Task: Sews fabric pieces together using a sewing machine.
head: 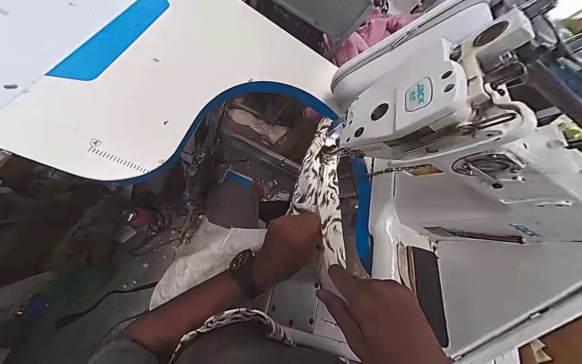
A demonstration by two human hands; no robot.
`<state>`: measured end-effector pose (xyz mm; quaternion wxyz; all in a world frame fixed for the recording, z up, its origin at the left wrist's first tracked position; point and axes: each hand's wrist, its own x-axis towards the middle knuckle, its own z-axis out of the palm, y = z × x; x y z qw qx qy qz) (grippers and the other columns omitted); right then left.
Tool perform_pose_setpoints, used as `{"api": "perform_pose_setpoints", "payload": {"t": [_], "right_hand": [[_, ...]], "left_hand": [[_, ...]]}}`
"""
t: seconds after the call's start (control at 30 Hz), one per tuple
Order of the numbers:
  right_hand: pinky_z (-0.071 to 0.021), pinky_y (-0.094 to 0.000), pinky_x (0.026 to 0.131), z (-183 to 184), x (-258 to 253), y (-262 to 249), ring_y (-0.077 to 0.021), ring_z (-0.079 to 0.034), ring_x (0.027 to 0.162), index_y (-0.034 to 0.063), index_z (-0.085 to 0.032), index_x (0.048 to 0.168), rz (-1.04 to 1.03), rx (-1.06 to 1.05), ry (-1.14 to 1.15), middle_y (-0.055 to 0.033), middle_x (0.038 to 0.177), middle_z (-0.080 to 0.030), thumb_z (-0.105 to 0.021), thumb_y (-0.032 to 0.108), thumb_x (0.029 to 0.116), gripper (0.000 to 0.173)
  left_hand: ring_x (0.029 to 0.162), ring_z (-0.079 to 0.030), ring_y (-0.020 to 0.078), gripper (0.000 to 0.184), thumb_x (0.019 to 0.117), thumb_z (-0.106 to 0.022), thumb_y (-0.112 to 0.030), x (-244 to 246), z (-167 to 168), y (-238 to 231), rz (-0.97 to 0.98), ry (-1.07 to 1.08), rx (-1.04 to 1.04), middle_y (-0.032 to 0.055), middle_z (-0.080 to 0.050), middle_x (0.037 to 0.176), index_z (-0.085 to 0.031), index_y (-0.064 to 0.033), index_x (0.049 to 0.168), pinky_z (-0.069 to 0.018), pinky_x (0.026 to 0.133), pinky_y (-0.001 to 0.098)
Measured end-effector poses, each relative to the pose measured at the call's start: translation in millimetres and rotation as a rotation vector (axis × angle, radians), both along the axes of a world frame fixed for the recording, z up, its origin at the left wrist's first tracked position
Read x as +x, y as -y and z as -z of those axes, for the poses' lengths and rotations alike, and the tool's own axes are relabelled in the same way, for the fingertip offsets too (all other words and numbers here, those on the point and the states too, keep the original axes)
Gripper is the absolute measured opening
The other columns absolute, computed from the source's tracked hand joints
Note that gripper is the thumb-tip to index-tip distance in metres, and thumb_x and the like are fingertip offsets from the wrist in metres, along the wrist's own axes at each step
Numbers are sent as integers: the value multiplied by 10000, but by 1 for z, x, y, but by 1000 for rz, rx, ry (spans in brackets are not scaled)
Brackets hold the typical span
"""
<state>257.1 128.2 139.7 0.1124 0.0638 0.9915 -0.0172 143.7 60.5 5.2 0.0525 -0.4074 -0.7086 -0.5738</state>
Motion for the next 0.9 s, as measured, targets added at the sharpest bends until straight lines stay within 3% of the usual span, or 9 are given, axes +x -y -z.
{"api": "perform_pose_setpoints", "payload": {"t": [0.13,0.27,0.37,0.47,0.6,0.7,0.77,0.83,0.9], "right_hand": [[-487,-553,515,8,-2,-10,-401,-661,572,-8,-692,844,133,-106,123,-161,583,-608,-592,253,967,305],[-418,-458,403,8,-11,-7,-327,-588,437,56,-678,822,52,38,23,-86,482,-512,-634,275,884,232],[-440,-463,427,17,-28,-11,-329,-603,452,57,-694,847,27,74,22,-87,481,-518,-628,218,868,176],[-439,-443,426,29,-42,-19,-301,-593,448,65,-678,784,22,132,-84,-64,471,-492,-564,228,883,223],[-497,-593,615,29,-44,-35,-414,-680,667,-20,-705,1007,83,-177,48,-173,661,-642,-608,237,912,291],[-490,-713,788,38,-19,-59,-547,-674,923,-62,-681,1169,208,-225,276,-318,934,-700,-670,193,921,355],[-475,-719,873,73,-3,-99,-546,-641,1047,-64,-691,1142,247,-267,446,-334,1055,-685,-705,194,932,333],[-490,-649,824,95,20,-119,-460,-663,929,-73,-698,975,139,-366,460,-276,925,-686,-694,192,945,267],[-493,-623,760,44,25,-96,-461,-671,815,-69,-662,829,-1,-233,291,-253,782,-661,-639,130,974,247]], "left_hand": [[576,-668,347,260,1007,-589,-199,-13,-34,20,165,203,-385,153,-618,605,-678,44,982,-530,564,492],[501,-608,227,186,920,-612,-127,1,-14,35,168,16,-186,70,-564,579,-644,-38,760,-468,437,374],[615,-611,207,155,896,-576,-53,-7,1,20,89,-134,-35,65,-602,692,-662,-59,766,-490,532,324],[588,-636,207,137,904,-556,-28,-18,7,4,105,-146,21,81,-624,697,-666,-26,822,-506,501,328],[538,-623,253,238,1004,-512,-107,-28,8,16,236,135,-35,125,-599,614,-652,38,876,-498,511,414],[689,-663,274,294,996,-637,-219,-56,22,78,341,400,-232,176,-659,748,-670,72,974,-542,675,466],[705,-638,170,263,969,-675,-208,-91,36,110,359,454,-316,114,-660,771,-683,55,951,-545,699,386],[666,-584,62,248,1004,-615,-210,-103,20,119,384,357,-370,33,-628,749,-679,18,931,-518,663,275],[621,-574,109,282,1039,-551,-212,-78,-21,102,424,148,-384,63,-625,712,-691,14,945,-489,617,306]]}}
